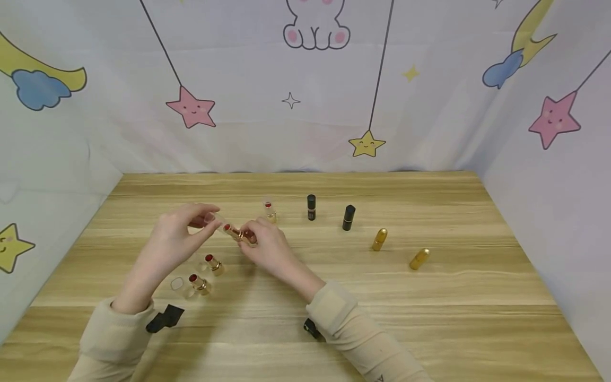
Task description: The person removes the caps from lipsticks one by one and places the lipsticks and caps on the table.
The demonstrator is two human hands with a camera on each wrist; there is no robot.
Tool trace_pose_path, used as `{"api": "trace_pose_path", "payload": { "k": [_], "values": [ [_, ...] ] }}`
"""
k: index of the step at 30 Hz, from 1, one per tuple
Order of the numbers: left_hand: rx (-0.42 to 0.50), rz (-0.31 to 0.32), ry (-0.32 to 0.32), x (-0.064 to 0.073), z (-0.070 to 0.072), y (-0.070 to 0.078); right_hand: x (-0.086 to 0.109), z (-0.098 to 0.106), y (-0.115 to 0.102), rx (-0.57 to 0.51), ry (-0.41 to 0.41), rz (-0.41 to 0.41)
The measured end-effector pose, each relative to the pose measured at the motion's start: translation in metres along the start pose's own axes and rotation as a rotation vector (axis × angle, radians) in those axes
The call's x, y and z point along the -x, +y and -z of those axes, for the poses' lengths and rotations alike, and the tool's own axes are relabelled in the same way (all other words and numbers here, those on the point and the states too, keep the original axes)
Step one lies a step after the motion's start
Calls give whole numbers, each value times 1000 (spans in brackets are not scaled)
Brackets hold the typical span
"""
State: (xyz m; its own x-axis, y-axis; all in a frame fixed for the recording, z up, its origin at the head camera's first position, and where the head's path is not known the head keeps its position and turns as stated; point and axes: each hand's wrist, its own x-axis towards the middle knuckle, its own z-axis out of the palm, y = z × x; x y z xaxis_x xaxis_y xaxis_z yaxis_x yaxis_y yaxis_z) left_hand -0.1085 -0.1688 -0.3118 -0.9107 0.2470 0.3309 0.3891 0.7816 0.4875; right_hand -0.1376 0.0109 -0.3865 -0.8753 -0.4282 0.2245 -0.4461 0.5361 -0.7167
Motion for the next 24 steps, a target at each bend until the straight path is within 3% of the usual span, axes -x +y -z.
{"api": "trace_pose_path", "payload": {
  "k": [7, 12, 24],
  "values": [
    [-14, -40, 54, 0, 4, -3, 1, 0, 2, 9, -6, -2],
    [-28, -36, 86, -1, 7, -8, 1, 0, 3, 17, -2, -25],
    [-61, 44, 33, -4, 1, -26, -4, -4, 6, 15, -10, -64]
  ]
}}
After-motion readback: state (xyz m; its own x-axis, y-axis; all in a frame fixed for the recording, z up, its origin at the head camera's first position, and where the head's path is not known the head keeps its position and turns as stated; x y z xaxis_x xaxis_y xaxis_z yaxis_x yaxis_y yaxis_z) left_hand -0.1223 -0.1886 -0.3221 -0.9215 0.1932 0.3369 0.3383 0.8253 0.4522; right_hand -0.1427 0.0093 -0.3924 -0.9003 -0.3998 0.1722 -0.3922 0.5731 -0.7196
